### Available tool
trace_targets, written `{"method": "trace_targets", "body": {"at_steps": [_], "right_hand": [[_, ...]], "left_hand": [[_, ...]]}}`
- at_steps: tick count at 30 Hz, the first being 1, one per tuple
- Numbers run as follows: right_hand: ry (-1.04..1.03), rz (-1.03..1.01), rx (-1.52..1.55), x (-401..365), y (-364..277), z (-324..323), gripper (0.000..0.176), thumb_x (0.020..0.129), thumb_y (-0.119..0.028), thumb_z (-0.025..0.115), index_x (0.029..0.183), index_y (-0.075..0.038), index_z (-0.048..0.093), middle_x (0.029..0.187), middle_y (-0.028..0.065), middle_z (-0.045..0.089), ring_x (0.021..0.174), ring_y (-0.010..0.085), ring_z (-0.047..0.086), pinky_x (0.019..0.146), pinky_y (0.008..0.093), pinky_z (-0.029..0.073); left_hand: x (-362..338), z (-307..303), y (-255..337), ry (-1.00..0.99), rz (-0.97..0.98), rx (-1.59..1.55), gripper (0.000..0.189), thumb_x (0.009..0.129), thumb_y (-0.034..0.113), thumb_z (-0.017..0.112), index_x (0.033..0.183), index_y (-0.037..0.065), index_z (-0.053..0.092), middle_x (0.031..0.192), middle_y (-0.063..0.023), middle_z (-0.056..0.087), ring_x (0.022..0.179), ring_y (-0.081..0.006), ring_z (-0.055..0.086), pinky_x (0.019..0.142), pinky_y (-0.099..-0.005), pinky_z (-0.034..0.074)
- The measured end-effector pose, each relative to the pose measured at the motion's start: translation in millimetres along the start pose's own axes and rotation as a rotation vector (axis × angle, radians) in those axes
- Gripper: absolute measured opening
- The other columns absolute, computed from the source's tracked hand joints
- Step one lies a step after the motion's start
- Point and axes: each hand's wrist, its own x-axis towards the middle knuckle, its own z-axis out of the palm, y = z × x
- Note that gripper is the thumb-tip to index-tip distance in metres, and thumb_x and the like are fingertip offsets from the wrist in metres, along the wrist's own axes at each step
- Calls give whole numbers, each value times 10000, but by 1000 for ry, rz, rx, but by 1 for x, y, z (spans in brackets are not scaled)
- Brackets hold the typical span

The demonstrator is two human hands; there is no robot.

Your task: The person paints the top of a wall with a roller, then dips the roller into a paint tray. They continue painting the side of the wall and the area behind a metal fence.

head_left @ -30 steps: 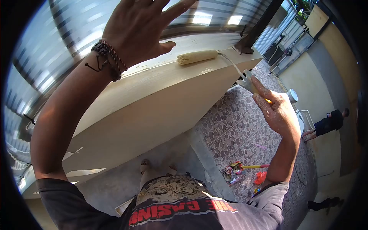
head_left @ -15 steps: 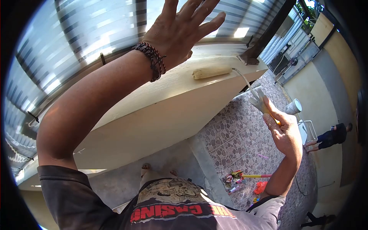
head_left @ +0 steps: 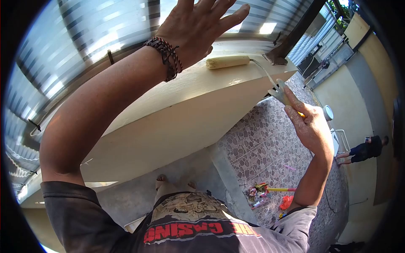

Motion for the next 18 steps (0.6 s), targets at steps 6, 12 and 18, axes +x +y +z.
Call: {"method": "trace_targets", "body": {"at_steps": [6, 12, 18], "right_hand": [[75, -30, 115, -26, 25, 3, 403, 925, -212, 604, 1325, -203, 554, 688, 3, 533, 585, 97, 411, 557, 265, 413], [11, 153, 236, -67, 16, -12, 423, 909, -68, 597, 1326, -113, 538, 1228, 93, 633, 1031, 89, 537, 883, 296, 480], [31, 7, 199, -50, -4, 10, 421, 902, -70, 597, 1319, -101, 544, 1137, 137, 670, 935, 108, 591, 852, 292, 489]], "left_hand": [[-15, -16, -10, -89, 14, -115, 839, 742, 454, 664, 1458, 224, 293, 1561, -138, 120, 1454, -301, 42, 1144, -633, 1], [-72, -33, -27, -76, -164, -58, 1158, 489, 471, 849, 1469, 295, 258, 1576, -94, 96, 1456, -244, 83, 1177, -556, -19], [-78, -31, -39, -131, -215, -142, 1185, 470, 503, 861, 1458, 205, 277, 1548, -234, 78, 1439, -394, 55, 1138, -628, 30]]}}
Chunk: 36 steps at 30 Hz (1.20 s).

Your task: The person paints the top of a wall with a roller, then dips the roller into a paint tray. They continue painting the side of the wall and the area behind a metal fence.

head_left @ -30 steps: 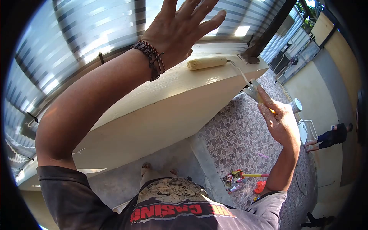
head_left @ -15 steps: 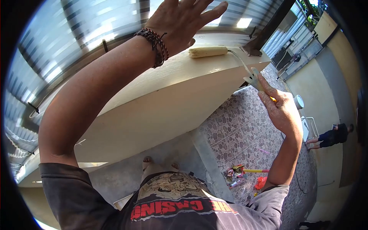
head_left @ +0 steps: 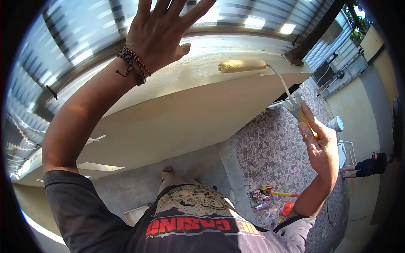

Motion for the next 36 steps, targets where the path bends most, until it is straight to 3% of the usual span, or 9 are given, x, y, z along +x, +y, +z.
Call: {"method": "trace_targets", "body": {"at_steps": [3, 6, 19, 23, 27, 28, 31, 35, 36], "right_hand": [[-11, -104, -111, 23, -19, 17, 426, 924, -176, 604, 1344, -165, 531, 673, 64, 594, 568, 87, 428, 558, 296, 426], [-24, -134, -149, 42, -30, 30, 418, 926, -176, 596, 1339, -160, 534, 635, 101, 580, 558, 99, 446, 573, 308, 438], [-19, -252, -301, 52, -38, 34, 426, 914, -142, 594, 1334, -125, 526, 550, 116, 481, 514, 113, 405, 531, 314, 396], [-65, -140, -155, 21, -38, 13, 418, 923, -149, 592, 1335, -141, 525, 555, 102, 459, 523, 105, 395, 532, 295, 396], [-77, -6, -70, 4, -53, 12, 418, 913, -120, 603, 1326, -125, 538, 669, 65, 595, 617, 94, 473, 607, 284, 444], [-131, 60, -77, 3, -58, 12, 424, 912, -102, 598, 1331, -117, 534, 756, 76, 642, 675, 83, 505, 634, 288, 460], [-61, -187, -55, 1, -51, 33, 465, 890, -82, 596, 1346, -130, 517, 605, 164, 508, 541, 107, 422, 540, 305, 425], [-67, -176, -84, 5, -73, 52, 428, 900, -110, 576, 1326, -95, 533, 687, 228, 566, 573, 319, 576, 590, 396, 462], [-62, -168, -84, 9, -78, 58, 428, 900, -110, 576, 1326, -95, 533, 687, 228, 566, 573, 319, 576, 590, 396, 462]], "left_hand": [[0, 1, 1, 18, 24, 24, 1163, 484, 496, 859, 1445, 175, 290, 1536, -273, 64, 1427, -439, 49, 1125, -641, 47], [0, 3, -1, 28, 38, 21, 1121, 505, 485, 850, 1432, 165, 307, 1534, -277, 70, 1426, -441, 62, 1125, -638, 55], [-3, 12, 1, 142, 68, -47, 1055, 517, 299, 836, 1409, 128, 299, 1523, -296, 92, 1426, -442, 73, 1139, -616, 56], [-4, 12, 5, 134, 38, -27, 901, 647, 79, 686, 1437, 139, 258, 1537, -275, 66, 1440, -408, 38, 1159, -574, 1], [-18, -19, -11, -93, 40, -103, 983, 671, 173, 738, 1486, 209, 188, 1575, -153, 20, 1462, -279, -27, 1178, -497, -43], [-24, -19, -15, -105, 20, -48, 1052, 648, 283, 788, 1496, 230, 167, 1578, -134, 0, 1462, -257, -39, 1175, -507, -48], [-38, -17, -22, -74, -29, -78, 1121, 598, 350, 818, 1500, 235, 162, 1577, -140, 11, 1462, -269, -30, 1166, -531, -60], [-47, 5, -33, 71, 52, -112, 1106, 568, 393, 835, 1474, 201, 229, 1563, -173, 110, 1456, -315, 67, 1163, -564, 3], [-46, -4, -32, -8, 51, -18, 1083, 561, 417, 839, 1451, 188, 267, 1555, -183, 142, 1450, -327, 102, 1161, -572, 52]]}}
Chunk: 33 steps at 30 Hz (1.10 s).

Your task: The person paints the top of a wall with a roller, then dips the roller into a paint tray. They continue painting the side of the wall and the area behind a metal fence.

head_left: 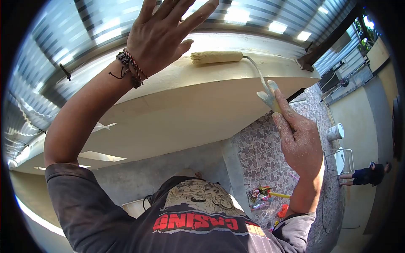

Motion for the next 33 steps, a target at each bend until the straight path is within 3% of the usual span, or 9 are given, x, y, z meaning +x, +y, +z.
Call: {"method": "trace_targets", "body": {"at_steps": [2, 9, 17, 18, 25, 27, 29, 32, 33], "right_hand": [[43, -14, -2, 9, -6, 10, 400, 912, -130, 556, 1309, -86, 544, 729, 258, 578, 674, 415, 587, 629, 449, 465], [-81, 84, -153, -18, -25, -12, 451, 912, -144, 555, 1359, -127, 496, 689, 227, 567, 631, 393, 574, 626, 470, 452], [-53, 38, -223, -26, -34, -17, 476, 886, -94, 599, 1352, -130, 509, 643, 184, 541, 565, 331, 550, 569, 410, 442], [-53, 41, -233, -37, -36, -22, 458, 886, -65, 598, 1336, -54, 510, 619, 168, 515, 523, 189, 479, 559, 333, 414], [55, 89, -131, -36, -32, 2, 448, 892, -92, 613, 1332, -95, 528, 619, 147, 493, 542, 137, 440, 561, 304, 409], [38, 153, -140, -49, -36, -18, 440, 894, -101, 619, 1326, -111, 541, 647, 98, 525, 576, 114, 429, 569, 290, 412], [-47, 444, -102, -63, -29, -41, 455, 883, -91, 614, 1331, -116, 534, 830, 174, 660, 743, 164, 618, 691, 341, 481], [120, 407, -46, -74, 8, -64, 431, 903, -92, 610, 1327, -119, 540, 1222, 101, 632, 1048, 119, 574, 941, 291, 441], [149, 363, -57, -75, 25, -70, 434, 907, -121, 618, 1333, -139, 539, 1080, 81, 688, 889, 102, 592, 825, 279, 485]], "left_hand": [[1, 6, -2, 45, 12, -26, 1083, 554, 424, 842, 1446, 187, 276, 1555, -183, 142, 1450, -326, 103, 1162, -568, 65], [1, 9, 1, 127, 23, -71, 896, 596, 354, 821, 1362, 172, 392, 1552, -166, 170, 1447, -299, 131, 1164, -560, 104], [2, 4, -4, 95, 74, 80, 578, 776, 240, 656, 1310, 155, 453, 1531, -160, 237, 1426, -292, 205, 1154, -564, 121], [1, 2, -4, 99, 86, 84, 578, 763, 241, 668, 1298, 154, 465, 1526, -160, 249, 1426, -291, 204, 1154, -558, 129], [0, 2, -6, 73, 70, -92, 712, 675, 326, 767, 1295, 159, 460, 1548, -159, 173, 1443, -290, 135, 1168, -550, 91], [-2, 1, -8, 65, 83, -81, 742, 663, 355, 777, 1301, 157, 454, 1549, -162, 165, 1444, -295, 127, 1168, -551, 89], [-1, -1, -8, 56, 91, -69, 774, 650, 385, 787, 1307, 154, 448, 1551, -165, 156, 1445, -301, 118, 1167, -553, 87], [3, -7, -2, 2, 72, -94, 820, 636, 432, 789, 1325, 158, 438, 1550, -178, 147, 1446, -310, 111, 1165, -555, 85], [6, -9, 2, -7, 50, -90, 829, 638, 451, 786, 1330, 159, 436, 1549, -184, 144, 1445, -315, 110, 1165, -555, 82]]}}
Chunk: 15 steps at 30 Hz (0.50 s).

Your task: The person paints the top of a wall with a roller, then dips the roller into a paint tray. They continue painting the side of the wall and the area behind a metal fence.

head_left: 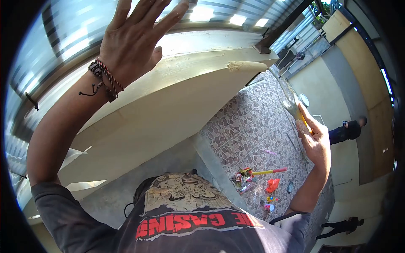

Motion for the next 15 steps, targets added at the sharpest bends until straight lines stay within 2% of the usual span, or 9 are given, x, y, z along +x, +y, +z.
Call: {"method": "trace_targets", "body": {"at_steps": [2, 3, 5, 6, 8, 11, 14, 15], "right_hand": [[-17, 129, -2, 15, 15, -10, 445, 907, -163, 632, 1341, -172, 537, 916, 23, 659, 704, 76, 510, 689, 256, 468], [-12, 109, 66, 23, 22, -10, 449, 904, -197, 643, 1341, -194, 538, 830, -4, 589, 616, 72, 402, 598, 248, 414], [-31, 95, 60, 39, 30, -11, 444, 904, -199, 644, 1336, -193, 544, 833, -3, 593, 618, 71, 410, 600, 247, 418], [-53, 91, 47, 47, 35, -12, 439, 903, -201, 645, 1331, -191, 550, 837, -2, 597, 621, 71, 418, 601, 247, 422], [-64, 39, 45, 64, 50, -11, 426, 903, -196, 644, 1320, -178, 561, 874, 15, 633, 667, 71, 462, 631, 258, 451], [-73, -65, 29, 87, 69, -14, 418, 898, -181, 644, 1309, -160, 568, 1060, 69, 696, 776, 90, 537, 714, 290, 491], [-124, -108, 33, 108, 89, -19, 417, 896, -172, 645, 1306, -165, 570, 1075, 92, 694, 770, 88, 536, 713, 296, 493], [-139, -108, 20, 113, 87, -20, 414, 897, -154, 638, 1304, -165, 569, 1058, 110, 694, 765, 77, 527, 720, 296, 493]], "left_hand": [[10, -2, 12, -11, -24, 6, 839, 640, 470, 784, 1336, 160, 433, 1548, -190, 142, 1445, -320, 108, 1165, -555, 79], [23, -5, 20, 25, 17, -23, 831, 654, 471, 776, 1342, 160, 429, 1547, -192, 142, 1445, -321, 107, 1166, -555, 75], [52, 6, 35, 147, 82, -124, 839, 678, 490, 758, 1366, 158, 412, 1547, -196, 142, 1446, -322, 104, 1168, -546, 55], [66, 2, 45, 103, 110, -119, 806, 740, 479, 699, 1408, 166, 374, 1552, -191, 128, 1447, -323, 97, 1170, -533, 50], [102, 27, 71, 176, 140, 55, 726, 814, 424, 606, 1438, 169, 339, 1559, -172, 126, 1450, -318, 89, 1171, -528, 48], [138, 59, 97, 156, 93, 375, 647, 855, 320, 520, 1457, 197, 315, 1568, -144, 118, 1454, -295, 82, 1173, -530, 57], [145, 44, 95, 57, 137, 302, 698, 827, 362, 583, 1454, 211, 316, 1568, -143, 109, 1454, -289, 79, 1174, -535, 82], [146, 43, 92, 24, 166, 101, 797, 761, 427, 675, 1446, 212, 330, 1564, -144, 114, 1452, -288, 85, 1172, -546, 98]]}}
